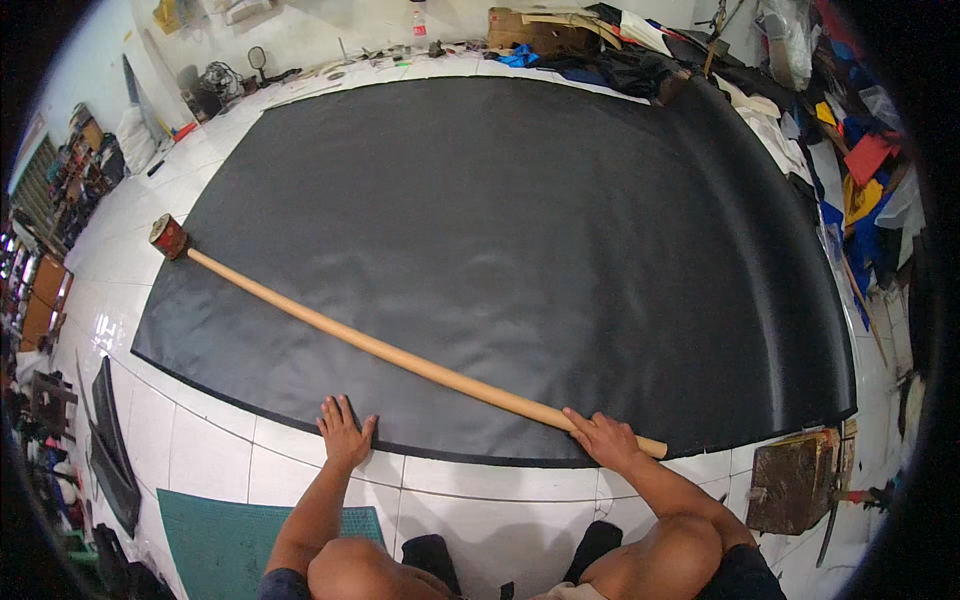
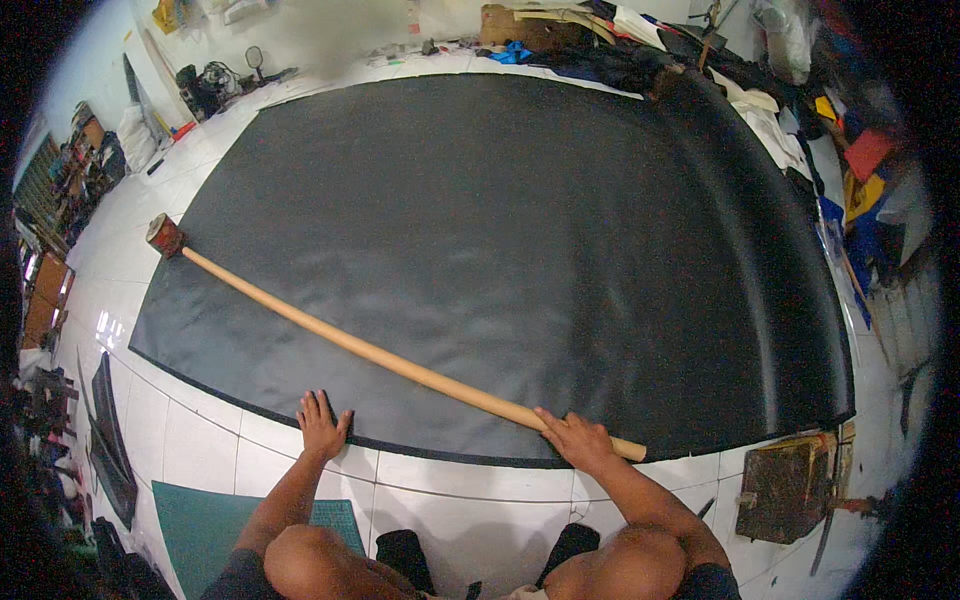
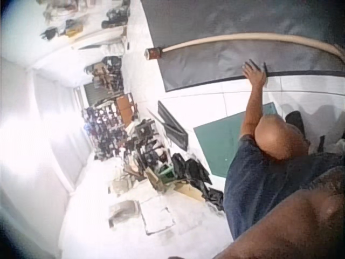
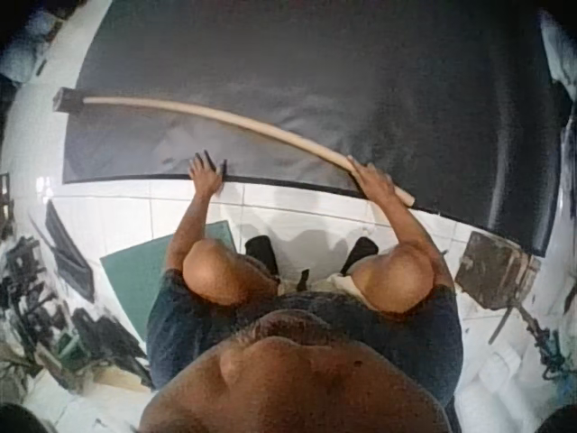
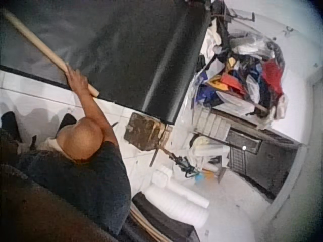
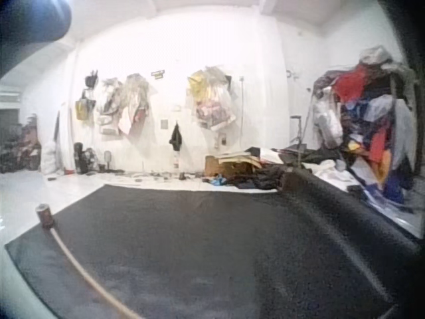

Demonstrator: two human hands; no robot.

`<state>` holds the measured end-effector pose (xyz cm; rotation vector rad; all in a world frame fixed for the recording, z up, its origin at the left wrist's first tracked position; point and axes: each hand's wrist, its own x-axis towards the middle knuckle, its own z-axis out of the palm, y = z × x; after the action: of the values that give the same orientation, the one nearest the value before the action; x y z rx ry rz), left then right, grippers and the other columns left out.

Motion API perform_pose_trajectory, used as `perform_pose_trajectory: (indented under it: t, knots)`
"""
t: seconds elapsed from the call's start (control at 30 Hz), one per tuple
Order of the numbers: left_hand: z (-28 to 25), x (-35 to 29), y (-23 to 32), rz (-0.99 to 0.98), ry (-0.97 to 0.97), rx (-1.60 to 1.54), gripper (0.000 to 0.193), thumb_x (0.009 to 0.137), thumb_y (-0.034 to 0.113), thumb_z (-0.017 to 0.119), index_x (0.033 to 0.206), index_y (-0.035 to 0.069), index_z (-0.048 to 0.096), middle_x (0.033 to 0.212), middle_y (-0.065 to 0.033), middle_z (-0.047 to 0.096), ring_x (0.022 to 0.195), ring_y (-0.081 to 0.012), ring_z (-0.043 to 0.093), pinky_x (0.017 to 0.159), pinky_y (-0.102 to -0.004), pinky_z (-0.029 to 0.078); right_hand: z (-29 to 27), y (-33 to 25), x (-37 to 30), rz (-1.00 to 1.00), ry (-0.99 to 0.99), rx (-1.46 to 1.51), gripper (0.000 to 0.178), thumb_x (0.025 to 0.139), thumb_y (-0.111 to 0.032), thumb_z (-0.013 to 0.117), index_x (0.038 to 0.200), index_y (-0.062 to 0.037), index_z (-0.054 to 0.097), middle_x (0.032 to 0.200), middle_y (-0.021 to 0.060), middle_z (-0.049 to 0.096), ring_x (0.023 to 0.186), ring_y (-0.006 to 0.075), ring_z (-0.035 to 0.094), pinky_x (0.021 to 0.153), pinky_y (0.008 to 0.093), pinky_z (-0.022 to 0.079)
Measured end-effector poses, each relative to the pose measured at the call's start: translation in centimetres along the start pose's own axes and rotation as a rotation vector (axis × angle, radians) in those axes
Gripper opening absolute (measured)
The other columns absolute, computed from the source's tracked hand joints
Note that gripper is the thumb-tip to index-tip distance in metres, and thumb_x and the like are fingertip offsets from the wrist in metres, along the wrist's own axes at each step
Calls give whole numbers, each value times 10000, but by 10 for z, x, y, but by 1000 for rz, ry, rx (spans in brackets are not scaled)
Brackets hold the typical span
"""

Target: The person cuts a large sheet of black fabric using shears, then rolls up the cut section and uses a heavy cylindrical weight to hold the remaining fabric in place on the floor.

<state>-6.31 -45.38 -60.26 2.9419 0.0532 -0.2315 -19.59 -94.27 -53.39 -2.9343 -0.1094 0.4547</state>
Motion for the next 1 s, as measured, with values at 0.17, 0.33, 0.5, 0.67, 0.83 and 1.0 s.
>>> perform_pose_trajectory:
  t: [0.17, 0.33, 0.5, 0.67, 0.83, 1.0]
  knots:
    - [9, -1, 2, 39, 34, -9, 883, 939, 577, 475, 1523, -17, 180, 1565, -318, 123, 1452, -486, 115, 1154, -606, 89, -3, 15, 31, 157, 91, 41, 513, 1001, -414, 459, 1494, -348, 334, 912, 171, 617, 821, 361, 668, 697, 515, 546]
    - [5, -4, 5, 37, 24, -14, 872, 940, 565, 481, 1524, -10, 185, 1569, -308, 120, 1455, -476, 119, 1157, -598, 95, -10, 52, 45, 408, 141, 251, 508, 1021, -428, 395, 1507, -318, 295, 1045, 241, 653, 933, 433, 653, 837, 558, 497]
    - [5, -4, -5, 28, 63, 1, 864, 935, 546, 504, 1525, -1, 190, 1573, -294, 133, 1457, -464, 129, 1159, -592, 99, -6, 81, 4, 679, 188, 348, 494, 1038, -417, 349, 1507, -269, 304, 1154, 254, 637, 1026, 453, 628, 879, 537, 491]
    - [-2, -5, -3, 52, 163, -327, 752, 921, 443, 572, 1473, -6, 326, 1537, -298, 236, 1427, -474, 204, 1153, -577, 157, 11, 134, -52, 778, 338, 411, 486, 1046, -377, 354, 1499, -202, 331, 1247, 232, 608, 1071, 456, 614, 916, 508, 493]
    - [-9, -16, -30, -226, 375, -39, 714, 893, 396, 628, 1415, -37, 403, 1495, -318, 301, 1393, -490, 253, 1149, -532, 214, 23, 149, -51, 823, 458, 468, 488, 1049, -385, 346, 1501, -200, 338, 1212, 252, 620, 1039, 448, 633, 882, 510, 506]
    - [-9, -13, -70, -256, 189, -299, 834, 898, 479, 614, 1460, -62, 317, 1543, -324, 194, 1437, -465, 195, 1178, -479, 193, 5, 71, -24, 777, 344, 441, 506, 1053, -367, 350, 1530, -221, 267, 1119, 260, 651, 977, 444, 653, 821, 502, 522]
